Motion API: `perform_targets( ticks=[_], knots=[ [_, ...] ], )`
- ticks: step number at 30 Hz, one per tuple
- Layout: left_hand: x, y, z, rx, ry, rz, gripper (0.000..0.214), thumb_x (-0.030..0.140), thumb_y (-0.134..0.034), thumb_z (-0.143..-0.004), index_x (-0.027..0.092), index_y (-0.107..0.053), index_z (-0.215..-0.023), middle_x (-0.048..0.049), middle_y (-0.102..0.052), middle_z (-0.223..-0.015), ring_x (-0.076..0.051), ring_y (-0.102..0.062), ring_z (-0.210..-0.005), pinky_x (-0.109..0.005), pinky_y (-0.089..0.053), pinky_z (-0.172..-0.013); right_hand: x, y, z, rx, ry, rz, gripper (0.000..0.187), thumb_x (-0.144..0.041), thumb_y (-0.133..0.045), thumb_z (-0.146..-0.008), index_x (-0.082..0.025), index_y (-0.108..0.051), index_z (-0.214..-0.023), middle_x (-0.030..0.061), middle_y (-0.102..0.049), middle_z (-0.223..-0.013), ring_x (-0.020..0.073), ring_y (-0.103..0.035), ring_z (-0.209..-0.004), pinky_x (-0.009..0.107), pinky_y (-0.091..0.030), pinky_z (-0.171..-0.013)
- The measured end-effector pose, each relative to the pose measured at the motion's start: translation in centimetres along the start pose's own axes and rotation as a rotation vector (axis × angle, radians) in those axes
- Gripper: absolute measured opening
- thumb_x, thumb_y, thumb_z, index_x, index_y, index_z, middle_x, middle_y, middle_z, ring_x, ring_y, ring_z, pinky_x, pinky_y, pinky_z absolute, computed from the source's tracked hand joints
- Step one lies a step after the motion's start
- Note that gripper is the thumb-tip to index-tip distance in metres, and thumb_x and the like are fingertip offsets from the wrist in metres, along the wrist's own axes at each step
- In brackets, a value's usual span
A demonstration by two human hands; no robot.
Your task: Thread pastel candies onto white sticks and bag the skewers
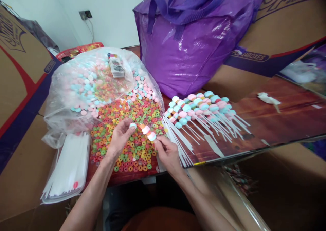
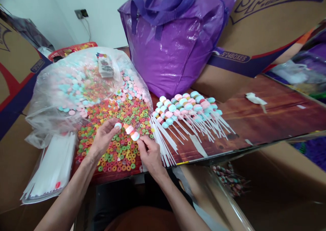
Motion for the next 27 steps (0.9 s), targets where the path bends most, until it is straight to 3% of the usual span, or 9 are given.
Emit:
perform_targets(
  ticks=[8, 14, 22, 27],
  knots=[
    [0.0, 0.2, 0.1, 0.059, -0.056, 0.085, 0.033, 0.041, -0.083, -0.067, 0.018, -0.070, -0.087, -0.0028, -0.073, -0.085, -0.015, -0.066, -0.083, -0.027, -0.053, -0.080, -1.8, -1.0, 0.0, -0.099, 0.110, 0.091, 0.025, -0.028, -0.048, -0.097, -0.021, -0.057, -0.074, -0.0027, -0.052, -0.062, 0.0121, -0.050, -0.059, 0.024, -0.039, -0.059],
    [-0.6, 0.2, 0.2, 0.124, -0.066, 0.151, 0.027, 0.035, -0.085, -0.068, 0.019, -0.073, -0.086, -0.0010, -0.074, -0.083, -0.011, -0.065, -0.075, -0.023, -0.052, -0.070, -2.0, -1.1, -0.1, -0.097, 0.102, 0.110, 0.026, -0.027, -0.048, -0.096, -0.021, -0.056, -0.072, -0.0036, -0.051, -0.060, 0.0115, -0.049, -0.057, 0.024, -0.039, -0.059],
    [-1.5, 0.1, 0.4, 0.097, -0.018, 0.115, 0.035, 0.042, -0.078, -0.076, 0.020, -0.078, -0.103, -0.0054, -0.077, -0.107, -0.019, -0.069, -0.100, -0.034, -0.050, -0.098, -1.7, -1.2, -0.3, -0.093, 0.085, 0.115, 0.028, -0.030, -0.047, -0.097, -0.021, -0.057, -0.072, -0.0033, -0.051, -0.060, 0.0120, -0.048, -0.057, 0.024, -0.039, -0.058],
    [-1.2, 0.2, 0.7, 0.123, -0.036, 0.053, 0.036, 0.042, -0.076, -0.078, 0.021, -0.077, -0.107, -0.0062, -0.076, -0.114, -0.022, -0.067, -0.111, -0.038, -0.046, -0.107, -1.8, -1.1, -0.3, -0.084, 0.101, 0.122, 0.027, -0.029, -0.048, -0.097, -0.021, -0.059, -0.074, -0.0037, -0.049, -0.060, 0.0115, -0.047, -0.056, 0.024, -0.038, -0.058]
  ],
)
Point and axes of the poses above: each hand's wrist, its own z-axis away from the middle knuckle, its own y-axis out of the back of the hand, x = y × z, the point moved 9 cm from there along -z, towards the middle knuckle
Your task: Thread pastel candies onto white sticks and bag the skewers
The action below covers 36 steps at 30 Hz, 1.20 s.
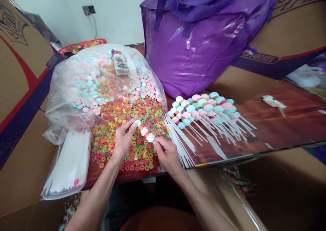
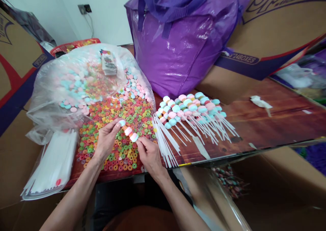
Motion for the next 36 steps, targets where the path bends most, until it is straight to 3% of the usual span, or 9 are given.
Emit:
perform_targets(
  ticks=[5, 15, 26, 36],
  knots=[
    [0.6, -0.1, 0.3, 0.026, -0.056, -0.055, 0.030, 0.040, -0.074, -0.079, 0.021, -0.079, -0.101, -0.0061, -0.076, -0.112, -0.023, -0.066, -0.114, -0.040, -0.045, -0.109, 0.2, -0.2, 0.0, -0.028, 0.000, 0.011, 0.027, -0.028, -0.047, -0.096, -0.021, -0.059, -0.073, -0.0033, -0.048, -0.059, 0.0119, -0.047, -0.057, 0.024, -0.037, -0.057],
    [1.0, -1.7, 1.0, 0.037, -0.104, -0.093, 0.018, 0.033, -0.073, -0.079, 0.020, -0.079, -0.090, -0.0041, -0.078, -0.097, -0.020, -0.071, -0.092, -0.034, -0.055, -0.090, 0.0, 0.0, 0.0, -0.003, 0.022, 0.054, 0.025, -0.026, -0.047, -0.096, -0.021, -0.058, -0.074, -0.0043, -0.047, -0.059, 0.0108, -0.043, -0.053, 0.024, -0.034, -0.056],
    [-0.8, -2.5, 2.3, 0.093, -0.015, -0.073, 0.028, 0.039, -0.077, -0.076, 0.020, -0.079, -0.097, -0.0048, -0.078, -0.104, -0.023, -0.070, -0.102, -0.039, -0.054, -0.098, 0.0, 0.4, 0.1, 0.061, 0.036, 0.129, 0.027, -0.024, -0.041, -0.098, -0.022, -0.054, -0.074, -0.0020, -0.052, -0.065, 0.0123, -0.048, -0.058, 0.025, -0.035, -0.060],
    [-2.3, -3.3, 2.7, 0.104, 0.039, 0.001, 0.033, 0.038, -0.076, -0.079, 0.023, -0.076, -0.108, -0.0040, -0.075, -0.117, -0.021, -0.067, -0.112, -0.037, -0.050, -0.105, -0.3, 0.7, -0.1, 0.105, 0.063, 0.118, 0.024, -0.020, -0.041, -0.096, -0.022, -0.050, -0.073, -0.0037, -0.046, -0.061, 0.0120, -0.044, -0.054, 0.025, -0.033, -0.058]
  ],
)
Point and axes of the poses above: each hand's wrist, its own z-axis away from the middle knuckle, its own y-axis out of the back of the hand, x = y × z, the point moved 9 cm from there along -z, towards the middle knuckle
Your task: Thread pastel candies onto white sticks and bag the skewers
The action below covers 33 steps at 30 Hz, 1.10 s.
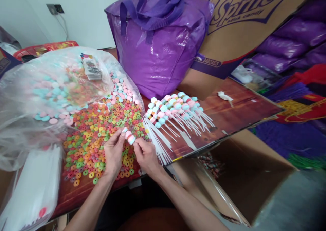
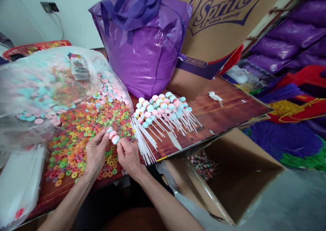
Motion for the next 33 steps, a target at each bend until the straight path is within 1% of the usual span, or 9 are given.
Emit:
perform_targets(
  ticks=[10, 15, 18, 22, 25, 27, 29, 31, 33],
  knots=[
    [-0.1, -1.3, 0.5, -0.108, 0.027, -0.080, 0.041, 0.043, -0.075, -0.078, 0.020, -0.075, -0.112, -0.0062, -0.074, -0.120, -0.025, -0.067, -0.113, -0.043, -0.047, -0.110, 0.5, 0.4, 0.0, 0.049, -0.044, 0.038, 0.023, -0.019, -0.041, -0.094, -0.022, -0.045, -0.071, -0.0047, -0.042, -0.060, 0.0110, -0.042, -0.053, 0.025, -0.030, -0.056],
    [1.2, -1.9, -0.1, -0.189, 0.011, -0.079, 0.046, 0.047, -0.076, -0.076, 0.018, -0.075, -0.112, -0.0083, -0.073, -0.122, -0.028, -0.066, -0.116, -0.048, -0.045, -0.111, 0.2, 1.4, -0.1, 0.027, -0.072, 0.047, 0.028, -0.021, -0.040, -0.095, -0.021, -0.047, -0.069, -0.0050, -0.043, -0.060, 0.0105, -0.039, -0.055, 0.024, -0.031, -0.058],
    [2.9, -2.4, 0.0, -0.277, -0.032, -0.059, 0.055, 0.045, -0.075, -0.078, 0.021, -0.067, -0.126, -0.0091, -0.065, -0.135, -0.028, -0.063, -0.122, -0.046, -0.048, -0.108, -0.4, 3.4, -0.9, 0.005, -0.025, 0.089, 0.030, -0.022, -0.040, -0.097, -0.020, -0.050, -0.068, -0.0038, -0.047, -0.063, 0.0103, -0.041, -0.057, 0.023, -0.031, -0.058],
    [4.7, -1.9, 0.0, -0.313, -0.099, -0.089, 0.067, 0.044, -0.069, -0.084, 0.028, -0.049, -0.145, -0.0088, -0.064, -0.136, -0.025, -0.067, -0.114, -0.045, -0.052, -0.103, 0.0, 8.7, -3.3, 0.122, 0.034, 0.336, 0.033, -0.021, -0.040, -0.098, -0.019, -0.054, -0.068, -0.0014, -0.053, -0.065, 0.0112, -0.045, -0.061, 0.023, -0.032, -0.062],
    [4.3, -0.5, -0.6, -0.251, -0.126, -0.235, 0.053, 0.050, -0.068, -0.083, 0.024, -0.065, -0.128, -0.0079, -0.070, -0.128, -0.026, -0.064, -0.119, -0.045, -0.047, -0.108, 1.6, 12.6, -5.9, 0.233, -0.049, 0.657, 0.034, -0.019, -0.040, -0.097, -0.018, -0.060, -0.070, 0.0017, -0.058, -0.066, 0.0132, -0.045, -0.060, 0.026, -0.029, -0.060],
    [3.4, 0.0, -1.0, -0.241, -0.133, -0.324, 0.045, 0.053, -0.068, -0.081, 0.022, -0.073, -0.112, -0.0076, -0.071, -0.124, -0.028, -0.061, -0.124, -0.045, -0.044, -0.111, 3.1, 14.1, -7.5, 0.207, -0.161, 0.849, 0.029, -0.018, -0.043, -0.097, -0.016, -0.066, -0.080, 0.0061, -0.065, -0.075, 0.0151, -0.049, -0.064, 0.028, -0.027, -0.059],
    [2.6, 0.3, -1.3, -0.243, -0.141, -0.374, 0.043, 0.054, -0.068, -0.079, 0.022, -0.076, -0.106, -0.0075, -0.073, -0.121, -0.028, -0.061, -0.124, -0.044, -0.046, -0.109, 4.2, 14.5, -8.5, 0.115, -0.238, 0.970, 0.026, -0.018, -0.046, -0.096, -0.015, -0.070, -0.085, 0.0095, -0.068, -0.081, 0.0168, -0.052, -0.066, 0.028, -0.028, -0.059],
    [2.0, 0.4, -1.4, -0.243, -0.152, -0.401, 0.043, 0.053, -0.067, -0.079, 0.021, -0.076, -0.107, -0.0074, -0.074, -0.119, -0.028, -0.064, -0.120, -0.043, -0.048, -0.106, 3.8, 14.7, -8.5, 0.103, -0.223, 1.015, 0.026, -0.020, -0.048, -0.096, -0.014, -0.072, -0.088, 0.0114, -0.068, -0.084, 0.0191, -0.055, -0.071, 0.029, -0.032, -0.063],
    [2.1, 0.6, -1.5, -0.236, -0.166, -0.422, 0.041, 0.050, -0.065, -0.081, 0.021, -0.076, -0.107, -0.0073, -0.074, -0.118, -0.027, -0.065, -0.118, -0.042, -0.049, -0.105, 1.8, 15.0, -7.1, 0.242, -0.120, 1.000, 0.026, -0.023, -0.048, -0.097, -0.014, -0.072, -0.096, 0.0134, -0.069, -0.093, 0.0228, -0.057, -0.082, 0.032, -0.038, -0.072]
  ],
)
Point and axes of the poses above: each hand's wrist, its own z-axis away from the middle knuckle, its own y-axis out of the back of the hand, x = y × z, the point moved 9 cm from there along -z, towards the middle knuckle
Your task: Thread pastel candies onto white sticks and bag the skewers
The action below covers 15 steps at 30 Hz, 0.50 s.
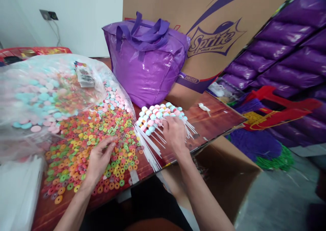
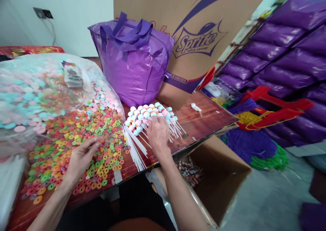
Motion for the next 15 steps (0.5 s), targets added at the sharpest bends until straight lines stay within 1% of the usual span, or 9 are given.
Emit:
perform_targets(
  ticks=[2, 3, 4, 6, 7, 9, 12, 15],
  knots=[
    [0.3, 0.3, -0.1, 0.016, -0.013, -0.026, 0.038, 0.047, -0.064, -0.082, 0.020, -0.075, -0.107, -0.0073, -0.074, -0.116, -0.026, -0.066, -0.115, -0.040, -0.049, -0.105, -0.9, 2.2, 2.4, 0.187, 0.018, -0.075, 0.027, -0.026, -0.047, -0.099, -0.015, -0.072, -0.101, 0.0145, -0.068, -0.102, 0.0249, -0.057, -0.093, 0.036, -0.040, -0.082],
    [0.6, 0.5, -0.1, 0.025, -0.024, -0.038, 0.037, 0.045, -0.063, -0.083, 0.019, -0.075, -0.106, -0.0074, -0.075, -0.115, -0.025, -0.067, -0.113, -0.039, -0.050, -0.104, -1.5, 2.6, 3.8, 0.221, 0.040, -0.122, 0.027, -0.025, -0.046, -0.100, -0.016, -0.072, -0.100, 0.0139, -0.067, -0.103, 0.0243, -0.057, -0.094, 0.036, -0.041, -0.085],
    [0.8, 0.6, -0.2, 0.033, -0.034, -0.049, 0.036, 0.044, -0.063, -0.083, 0.019, -0.075, -0.105, -0.0075, -0.075, -0.113, -0.025, -0.067, -0.111, -0.039, -0.050, -0.103, -2.4, 2.3, 5.1, 0.191, 0.079, -0.171, 0.027, -0.023, -0.045, -0.100, -0.017, -0.071, -0.096, 0.0118, -0.068, -0.099, 0.0223, -0.057, -0.092, 0.034, -0.041, -0.085],
    [1.2, 0.8, -0.5, 0.033, -0.050, -0.076, 0.033, 0.041, -0.062, -0.083, 0.018, -0.076, -0.103, -0.0077, -0.076, -0.110, -0.024, -0.069, -0.106, -0.037, -0.052, -0.099, -4.3, 0.0, 7.6, 0.015, 0.168, -0.247, 0.026, -0.019, -0.045, -0.100, -0.019, -0.070, -0.092, 0.0071, -0.067, -0.088, 0.0181, -0.057, -0.083, 0.028, -0.041, -0.077],
    [1.3, 0.8, -0.7, 0.030, -0.056, -0.094, 0.032, 0.040, -0.061, -0.083, 0.018, -0.076, -0.102, -0.0078, -0.076, -0.108, -0.024, -0.070, -0.104, -0.037, -0.053, -0.097, -4.8, -1.3, 8.6, -0.065, 0.174, -0.237, 0.023, -0.020, -0.047, -0.099, -0.019, -0.069, -0.091, 0.0057, -0.066, -0.084, 0.0176, -0.057, -0.079, 0.027, -0.041, -0.073],
    [1.5, 1.0, -1.3, 0.035, -0.078, -0.146, 0.029, 0.038, -0.060, -0.084, 0.018, -0.076, -0.099, -0.0080, -0.077, -0.105, -0.024, -0.070, -0.100, -0.036, -0.054, -0.093, -5.2, -3.6, 10.0, -0.152, 0.152, -0.155, 0.017, -0.023, -0.053, -0.097, -0.019, -0.068, -0.088, 0.0058, -0.065, -0.082, 0.0187, -0.057, -0.078, 0.027, -0.038, -0.067],
    [2.0, 1.6, -3.0, 0.061, -0.140, -0.252, 0.026, 0.034, -0.058, -0.085, 0.019, -0.076, -0.097, -0.0084, -0.076, -0.104, -0.023, -0.070, -0.097, -0.036, -0.054, -0.090, -4.9, -5.8, 10.6, -0.205, 0.106, -0.056, 0.014, -0.015, -0.056, -0.093, -0.018, -0.067, -0.086, 0.0067, -0.065, -0.084, 0.0192, -0.058, -0.079, 0.027, -0.034, -0.063],
    [2.5, 2.1, -6.1, 0.095, -0.182, -0.416, 0.026, 0.029, -0.055, -0.086, 0.019, -0.076, -0.098, -0.0086, -0.076, -0.105, -0.023, -0.071, -0.092, -0.034, -0.053, -0.087, -4.4, -6.7, 10.2, -0.261, 0.082, -0.053, 0.016, -0.011, -0.055, -0.092, -0.018, -0.067, -0.085, 0.0055, -0.064, -0.083, 0.0167, -0.057, -0.075, 0.026, -0.030, -0.059]
  ],
)
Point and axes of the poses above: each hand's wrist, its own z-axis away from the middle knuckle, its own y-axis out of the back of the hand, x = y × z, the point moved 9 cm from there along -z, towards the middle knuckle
